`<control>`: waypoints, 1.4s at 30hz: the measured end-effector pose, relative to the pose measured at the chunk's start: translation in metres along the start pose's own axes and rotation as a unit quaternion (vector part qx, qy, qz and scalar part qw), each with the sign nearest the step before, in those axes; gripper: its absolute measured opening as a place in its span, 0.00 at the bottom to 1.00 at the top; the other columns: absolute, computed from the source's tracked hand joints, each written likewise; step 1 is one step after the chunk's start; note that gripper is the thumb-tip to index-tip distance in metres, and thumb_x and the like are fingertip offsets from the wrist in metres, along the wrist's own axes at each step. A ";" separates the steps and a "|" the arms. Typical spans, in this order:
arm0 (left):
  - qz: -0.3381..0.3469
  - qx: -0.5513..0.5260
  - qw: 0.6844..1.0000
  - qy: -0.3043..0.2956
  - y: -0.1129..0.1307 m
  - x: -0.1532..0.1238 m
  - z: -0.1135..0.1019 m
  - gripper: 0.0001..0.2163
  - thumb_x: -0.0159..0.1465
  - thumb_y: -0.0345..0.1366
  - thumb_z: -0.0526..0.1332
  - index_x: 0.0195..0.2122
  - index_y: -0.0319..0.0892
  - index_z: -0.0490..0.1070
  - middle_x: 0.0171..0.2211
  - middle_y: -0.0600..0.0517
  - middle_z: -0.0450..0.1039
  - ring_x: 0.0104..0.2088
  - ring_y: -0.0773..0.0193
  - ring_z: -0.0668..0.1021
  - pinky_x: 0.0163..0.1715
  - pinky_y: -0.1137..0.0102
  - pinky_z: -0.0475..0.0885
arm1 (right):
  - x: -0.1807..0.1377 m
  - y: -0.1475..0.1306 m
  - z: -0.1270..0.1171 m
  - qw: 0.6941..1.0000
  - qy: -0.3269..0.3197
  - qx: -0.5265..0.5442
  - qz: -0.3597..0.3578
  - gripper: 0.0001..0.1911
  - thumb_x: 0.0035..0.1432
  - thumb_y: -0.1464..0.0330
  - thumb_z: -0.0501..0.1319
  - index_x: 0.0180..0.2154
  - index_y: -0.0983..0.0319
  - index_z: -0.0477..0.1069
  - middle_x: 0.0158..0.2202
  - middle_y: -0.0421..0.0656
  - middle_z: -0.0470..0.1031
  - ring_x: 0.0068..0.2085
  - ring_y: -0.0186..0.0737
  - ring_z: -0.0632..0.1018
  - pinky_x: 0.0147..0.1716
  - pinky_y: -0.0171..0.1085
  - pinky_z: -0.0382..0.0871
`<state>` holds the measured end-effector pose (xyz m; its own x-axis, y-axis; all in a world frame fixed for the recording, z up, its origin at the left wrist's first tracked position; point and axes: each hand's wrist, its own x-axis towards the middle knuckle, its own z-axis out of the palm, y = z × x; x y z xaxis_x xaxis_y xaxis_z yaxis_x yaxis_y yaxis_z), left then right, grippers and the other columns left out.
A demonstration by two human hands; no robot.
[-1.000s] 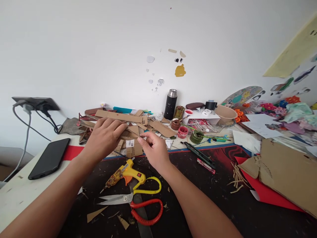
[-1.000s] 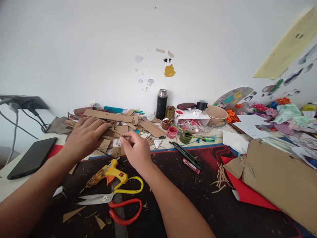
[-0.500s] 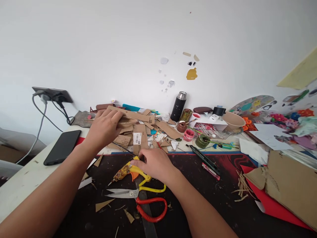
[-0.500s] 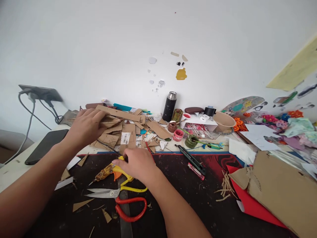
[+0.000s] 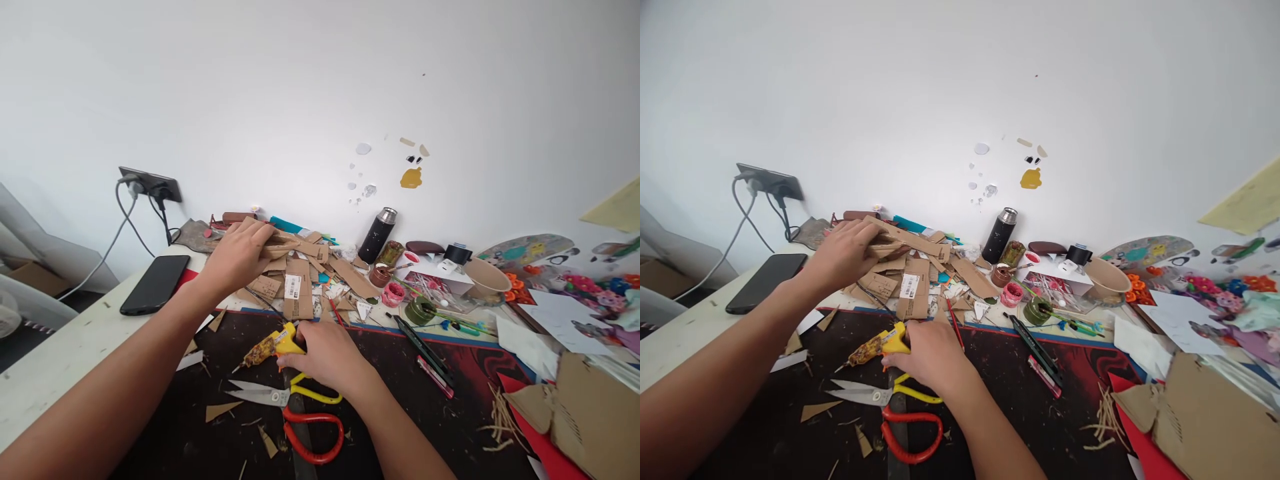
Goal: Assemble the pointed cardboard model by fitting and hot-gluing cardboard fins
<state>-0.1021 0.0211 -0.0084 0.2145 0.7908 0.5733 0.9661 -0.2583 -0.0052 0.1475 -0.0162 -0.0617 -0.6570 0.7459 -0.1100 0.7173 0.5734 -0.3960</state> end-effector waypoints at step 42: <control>0.042 0.017 0.996 0.074 -0.009 -0.006 0.003 0.13 0.66 0.29 0.60 0.51 0.45 0.72 0.50 0.39 0.80 0.54 0.39 0.78 0.52 0.49 0.70 | 0.013 0.018 -0.006 0.682 0.023 0.731 -0.021 0.24 0.54 0.51 0.75 0.37 0.63 0.72 0.24 0.38 0.76 0.18 0.35 0.77 0.12 0.28 0.57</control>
<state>-0.1114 0.0208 -0.0142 0.2737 0.6754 0.6848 0.9505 -0.2989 -0.0852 0.1528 0.0059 -0.0648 -0.6376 0.7685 -0.0546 -0.3214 -0.3298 -0.8876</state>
